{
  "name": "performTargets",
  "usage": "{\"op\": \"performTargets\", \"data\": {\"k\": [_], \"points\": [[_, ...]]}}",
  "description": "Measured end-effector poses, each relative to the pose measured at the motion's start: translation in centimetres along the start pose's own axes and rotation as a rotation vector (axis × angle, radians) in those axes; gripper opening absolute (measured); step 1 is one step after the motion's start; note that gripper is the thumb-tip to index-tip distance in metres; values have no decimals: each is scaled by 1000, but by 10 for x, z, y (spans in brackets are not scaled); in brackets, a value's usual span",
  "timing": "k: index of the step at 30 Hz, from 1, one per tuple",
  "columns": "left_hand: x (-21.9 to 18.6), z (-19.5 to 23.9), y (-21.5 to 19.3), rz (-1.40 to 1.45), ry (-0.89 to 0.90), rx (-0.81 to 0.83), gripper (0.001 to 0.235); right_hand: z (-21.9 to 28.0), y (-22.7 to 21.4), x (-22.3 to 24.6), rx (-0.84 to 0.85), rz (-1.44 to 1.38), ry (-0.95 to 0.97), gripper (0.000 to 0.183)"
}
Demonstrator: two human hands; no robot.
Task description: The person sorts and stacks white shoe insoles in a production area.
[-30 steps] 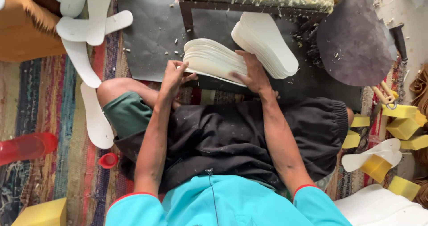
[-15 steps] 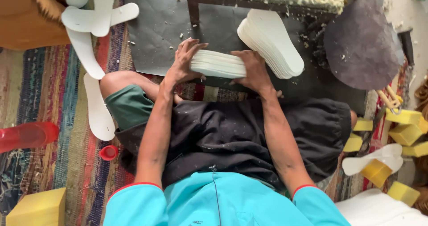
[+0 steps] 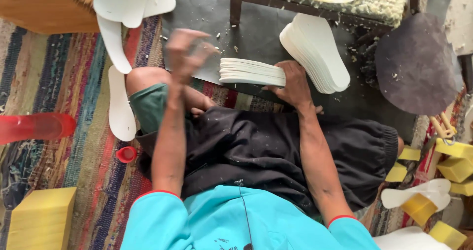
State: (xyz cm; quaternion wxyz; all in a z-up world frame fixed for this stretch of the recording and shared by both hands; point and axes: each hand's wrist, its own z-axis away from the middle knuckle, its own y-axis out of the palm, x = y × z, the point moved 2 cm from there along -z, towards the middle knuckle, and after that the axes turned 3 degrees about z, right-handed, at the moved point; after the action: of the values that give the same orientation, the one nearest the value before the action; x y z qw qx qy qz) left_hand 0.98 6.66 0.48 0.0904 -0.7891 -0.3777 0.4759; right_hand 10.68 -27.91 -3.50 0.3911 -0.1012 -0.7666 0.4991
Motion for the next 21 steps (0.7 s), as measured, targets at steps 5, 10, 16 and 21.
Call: {"op": "performTargets", "data": {"k": [5,10,16,21], "points": [[87,30,-122,-480,-227,-382,34,-17,-24,43,-4,121,-45,85],[196,112,-167,-1238,-327,-242,77,-23,-7,51,-23,254,-157,75],[-39,79,-128,-401,-535,-528,25,-17,-11,42,84,-46,169,60],[-140,68,-34,229,-390,-695,42,-29,-32,63,-26,-1038,421,69]]}}
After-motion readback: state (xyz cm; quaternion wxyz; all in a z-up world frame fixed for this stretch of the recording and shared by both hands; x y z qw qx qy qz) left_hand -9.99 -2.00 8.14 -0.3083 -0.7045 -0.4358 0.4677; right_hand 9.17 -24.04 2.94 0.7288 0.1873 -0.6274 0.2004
